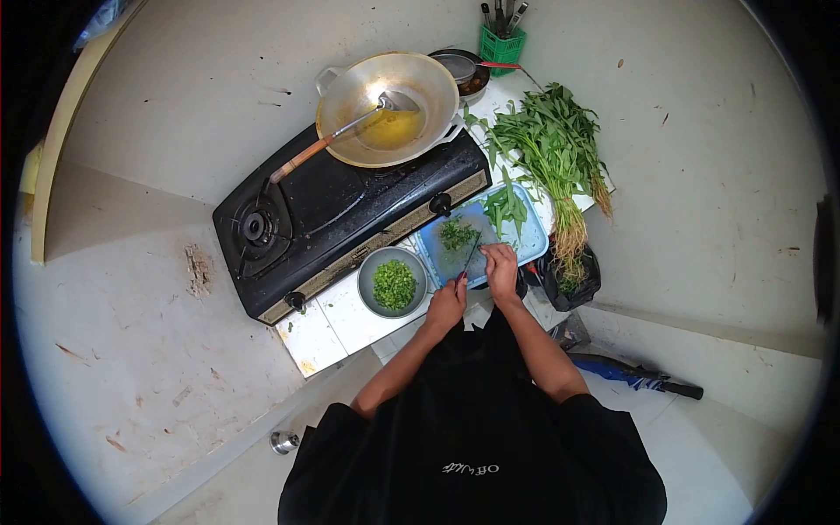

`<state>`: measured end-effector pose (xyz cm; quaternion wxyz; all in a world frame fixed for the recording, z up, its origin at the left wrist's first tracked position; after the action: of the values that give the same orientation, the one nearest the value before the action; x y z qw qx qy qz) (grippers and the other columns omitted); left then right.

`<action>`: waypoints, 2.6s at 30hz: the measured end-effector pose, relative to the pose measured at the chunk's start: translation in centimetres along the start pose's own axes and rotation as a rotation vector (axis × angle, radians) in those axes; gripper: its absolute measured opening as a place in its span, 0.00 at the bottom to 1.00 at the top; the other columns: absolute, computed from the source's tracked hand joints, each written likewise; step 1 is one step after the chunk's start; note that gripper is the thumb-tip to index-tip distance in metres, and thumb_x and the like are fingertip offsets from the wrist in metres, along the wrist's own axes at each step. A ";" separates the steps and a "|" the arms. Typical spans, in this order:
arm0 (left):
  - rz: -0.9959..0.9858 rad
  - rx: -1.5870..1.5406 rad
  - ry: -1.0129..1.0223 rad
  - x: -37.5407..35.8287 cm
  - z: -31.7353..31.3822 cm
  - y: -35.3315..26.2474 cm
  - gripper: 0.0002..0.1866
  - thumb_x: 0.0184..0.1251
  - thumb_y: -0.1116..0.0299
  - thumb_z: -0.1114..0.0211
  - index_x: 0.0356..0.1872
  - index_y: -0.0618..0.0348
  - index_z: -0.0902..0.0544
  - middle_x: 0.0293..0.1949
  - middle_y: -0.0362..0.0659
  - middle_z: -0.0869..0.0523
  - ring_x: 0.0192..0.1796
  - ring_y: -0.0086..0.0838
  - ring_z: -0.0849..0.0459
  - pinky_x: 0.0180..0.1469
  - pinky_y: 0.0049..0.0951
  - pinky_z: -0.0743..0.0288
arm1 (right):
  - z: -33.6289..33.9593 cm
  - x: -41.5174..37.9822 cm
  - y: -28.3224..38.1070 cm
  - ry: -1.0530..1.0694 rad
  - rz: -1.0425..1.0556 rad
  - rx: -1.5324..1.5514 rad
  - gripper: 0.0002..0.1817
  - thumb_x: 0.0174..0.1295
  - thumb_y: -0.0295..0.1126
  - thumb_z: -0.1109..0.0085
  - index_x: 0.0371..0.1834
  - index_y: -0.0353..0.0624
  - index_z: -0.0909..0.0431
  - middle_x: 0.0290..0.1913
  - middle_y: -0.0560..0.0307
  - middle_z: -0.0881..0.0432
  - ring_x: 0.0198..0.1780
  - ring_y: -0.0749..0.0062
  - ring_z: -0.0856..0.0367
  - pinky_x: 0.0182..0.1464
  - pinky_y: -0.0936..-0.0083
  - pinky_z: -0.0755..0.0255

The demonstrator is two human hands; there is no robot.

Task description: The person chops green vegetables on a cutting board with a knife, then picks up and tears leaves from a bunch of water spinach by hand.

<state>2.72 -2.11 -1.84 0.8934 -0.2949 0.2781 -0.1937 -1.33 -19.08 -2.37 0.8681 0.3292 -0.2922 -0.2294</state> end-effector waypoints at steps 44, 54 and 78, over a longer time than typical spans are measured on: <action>-0.064 -0.039 -0.013 -1.8 0.4 0.9 0.23 0.81 0.51 0.49 0.46 0.65 0.20 0.30 0.71 0.17 0.37 0.71 0.17 0.41 0.65 0.24 | -0.1 -0.7 0.3 0.000 0.077 -0.181 0.10 0.59 0.20 0.38 0.43 0.41 0.16 0.42 0.54 0.19 0.46 0.56 0.21 0.48 0.60 0.30; -0.079 -0.026 0.010 -2.5 0.8 0.1 0.23 0.81 0.51 0.49 0.46 0.65 0.20 0.31 0.71 0.16 0.38 0.70 0.17 0.42 0.65 0.24 | -0.2 -0.4 0.1 0.028 0.027 -0.169 0.10 0.58 0.20 0.39 0.42 0.41 0.16 0.41 0.53 0.19 0.45 0.55 0.21 0.49 0.60 0.30; 0.006 0.077 -0.003 -1.5 0.1 -0.3 0.25 0.81 0.49 0.52 0.47 0.67 0.22 0.33 0.70 0.15 0.38 0.69 0.15 0.44 0.63 0.21 | 0.6 -1.4 0.8 0.034 0.089 -0.293 0.10 0.62 0.25 0.36 0.46 0.47 0.14 0.43 0.60 0.21 0.47 0.63 0.22 0.48 0.64 0.33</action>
<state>1.53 -1.52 -0.98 0.9052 -0.2595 0.2699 -0.2011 -2.54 -17.98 -1.93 0.9209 0.1896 -0.2554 -0.2253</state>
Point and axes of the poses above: each hand's wrist, its own x-axis towards the middle knuckle, its own z-axis out of the back of the hand, y = z × x, the point moved 4 cm from there along x, towards the middle knuckle
